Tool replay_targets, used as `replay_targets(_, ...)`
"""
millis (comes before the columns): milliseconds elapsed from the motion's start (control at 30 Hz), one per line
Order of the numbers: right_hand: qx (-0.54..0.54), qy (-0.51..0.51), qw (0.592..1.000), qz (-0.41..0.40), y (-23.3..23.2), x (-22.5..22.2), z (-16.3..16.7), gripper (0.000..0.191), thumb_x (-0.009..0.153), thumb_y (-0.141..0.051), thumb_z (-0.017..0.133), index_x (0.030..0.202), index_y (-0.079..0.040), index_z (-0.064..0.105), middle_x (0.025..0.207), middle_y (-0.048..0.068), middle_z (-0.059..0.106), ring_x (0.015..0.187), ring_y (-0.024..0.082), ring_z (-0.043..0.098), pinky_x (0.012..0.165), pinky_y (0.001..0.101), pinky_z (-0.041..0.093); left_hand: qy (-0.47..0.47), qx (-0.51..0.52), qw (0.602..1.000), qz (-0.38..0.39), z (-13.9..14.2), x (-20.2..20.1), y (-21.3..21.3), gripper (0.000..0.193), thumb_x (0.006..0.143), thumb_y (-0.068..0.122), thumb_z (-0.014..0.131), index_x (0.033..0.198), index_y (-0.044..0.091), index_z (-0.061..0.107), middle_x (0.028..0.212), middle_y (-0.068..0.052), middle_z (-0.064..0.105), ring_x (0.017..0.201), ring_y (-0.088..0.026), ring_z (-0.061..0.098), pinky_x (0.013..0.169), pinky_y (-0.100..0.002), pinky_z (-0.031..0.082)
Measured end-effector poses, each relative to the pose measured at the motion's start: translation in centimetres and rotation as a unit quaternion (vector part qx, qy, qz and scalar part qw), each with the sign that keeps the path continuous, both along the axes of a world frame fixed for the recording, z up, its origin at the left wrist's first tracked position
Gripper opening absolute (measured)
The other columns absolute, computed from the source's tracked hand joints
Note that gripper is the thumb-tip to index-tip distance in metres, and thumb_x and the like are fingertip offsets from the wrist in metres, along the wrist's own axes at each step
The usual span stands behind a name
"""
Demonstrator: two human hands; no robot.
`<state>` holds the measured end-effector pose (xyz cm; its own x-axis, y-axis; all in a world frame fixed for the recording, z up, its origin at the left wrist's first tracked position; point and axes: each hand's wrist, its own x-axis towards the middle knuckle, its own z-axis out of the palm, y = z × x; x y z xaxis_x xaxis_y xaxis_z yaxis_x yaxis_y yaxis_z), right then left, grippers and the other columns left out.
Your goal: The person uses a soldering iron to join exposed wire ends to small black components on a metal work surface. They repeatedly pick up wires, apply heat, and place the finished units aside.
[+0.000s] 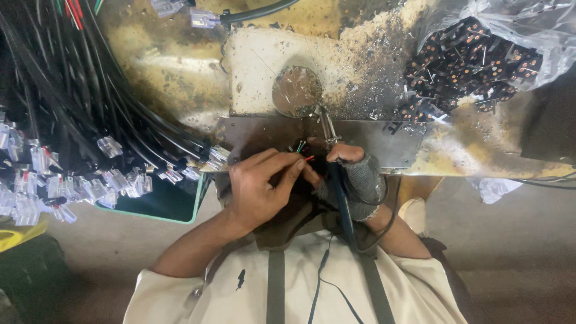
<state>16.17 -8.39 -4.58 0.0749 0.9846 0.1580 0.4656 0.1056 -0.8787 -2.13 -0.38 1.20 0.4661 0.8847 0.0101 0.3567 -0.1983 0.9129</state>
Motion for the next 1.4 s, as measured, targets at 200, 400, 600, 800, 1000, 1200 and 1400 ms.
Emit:
replay_targets(200, -0.027, 0.057, 0.998, 0.018, -2.1, 0.7, -2.7, 0.037, 0.092, -0.002, 0.079, 0.103, -0.008, 0.044, 0.117, 0.009, 0.07, 0.089, 0.008, 0.066, 0.079, 0.0179, 0.05, 0.068, -0.032, 0.991, -0.111, 0.5, -1.1, 2.1, 0.008, 0.092, 0.012, 0.077, 0.092, 0.006, 0.072, 0.081, -0.009, 0.065, 0.067, -0.029, 0.067, 0.057, -0.039, 0.05)
replay_targets(400, -0.278, 0.357, 0.89, 0.055, -4.6, 0.1, -8.1, 0.059, 0.095, 0.009, 0.064, 0.151, 0.004, 0.046, 0.109, 0.003, 0.062, 0.089, 0.007, 0.058, 0.079, 0.0172, 0.048, 0.105, 0.076, 0.983, -0.131, 0.0, -0.8, 2.2, 0.011, 0.092, 0.012, 0.076, 0.099, 0.006, 0.069, 0.093, -0.008, 0.063, 0.08, -0.029, 0.068, 0.064, -0.04, 0.054)
replay_targets(600, -0.347, 0.529, 0.774, 0.022, -5.7, 1.8, -8.5, 0.022, 0.11, 0.012, 0.056, 0.131, 0.017, 0.061, 0.095, 0.01, 0.065, 0.078, 0.011, 0.061, 0.067, 0.0204, 0.048, 0.137, 0.078, 0.977, -0.143, 0.3, -0.6, 3.2, 0.01, 0.091, 0.012, 0.074, 0.097, 0.006, 0.068, 0.092, -0.011, 0.061, 0.084, -0.034, 0.067, 0.067, -0.045, 0.053)
replay_targets(800, -0.352, 0.485, 0.8, -0.024, -3.1, 1.3, -5.9, 0.042, 0.088, 0.012, 0.056, 0.129, 0.007, 0.057, 0.122, 0.009, 0.068, 0.101, 0.008, 0.067, 0.085, 0.0173, 0.052, 0.134, 0.046, 0.982, -0.125, 0.6, -0.2, 3.4, 0.009, 0.089, 0.012, 0.075, 0.091, 0.007, 0.068, 0.087, -0.012, 0.06, 0.082, -0.035, 0.065, 0.07, -0.047, 0.051)
replay_targets(1000, -0.195, 0.442, 0.875, -0.019, -2.5, 1.4, -0.6, 0.03, 0.104, -0.001, 0.066, 0.13, 0.007, 0.055, 0.103, 0.01, 0.066, 0.087, 0.015, 0.065, 0.075, 0.0259, 0.052, 0.153, 0.06, 0.986, -0.042, -0.1, 1.1, 2.0, 0.013, 0.083, 0.015, 0.079, 0.081, 0.009, 0.067, 0.081, -0.008, 0.059, 0.078, -0.031, 0.064, 0.064, -0.044, 0.049)
replay_targets(1200, 0.017, 0.005, 0.997, -0.068, -4.5, 1.2, 1.4, 0.036, 0.093, 0.0, 0.073, 0.121, -0.006, 0.05, 0.1, 0.002, 0.062, 0.084, 0.013, 0.061, 0.076, 0.0268, 0.05, 0.132, 0.058, 0.989, -0.008, -0.6, 1.2, 1.4, 0.012, 0.083, 0.015, 0.079, 0.08, 0.01, 0.068, 0.08, -0.005, 0.06, 0.077, -0.028, 0.064, 0.063, -0.042, 0.05)
replay_targets(1400, 0.146, -0.095, 0.983, 0.062, -4.8, 2.0, 0.2, 0.021, 0.091, 0.002, 0.068, 0.105, -0.003, 0.053, 0.078, 0.002, 0.059, 0.07, 0.016, 0.058, 0.066, 0.0295, 0.048, 0.11, 0.044, 0.993, -0.009, -0.4, 1.2, 1.7, 0.013, 0.084, 0.014, 0.079, 0.081, 0.008, 0.067, 0.081, -0.007, 0.06, 0.077, -0.028, 0.063, 0.064, -0.042, 0.049)
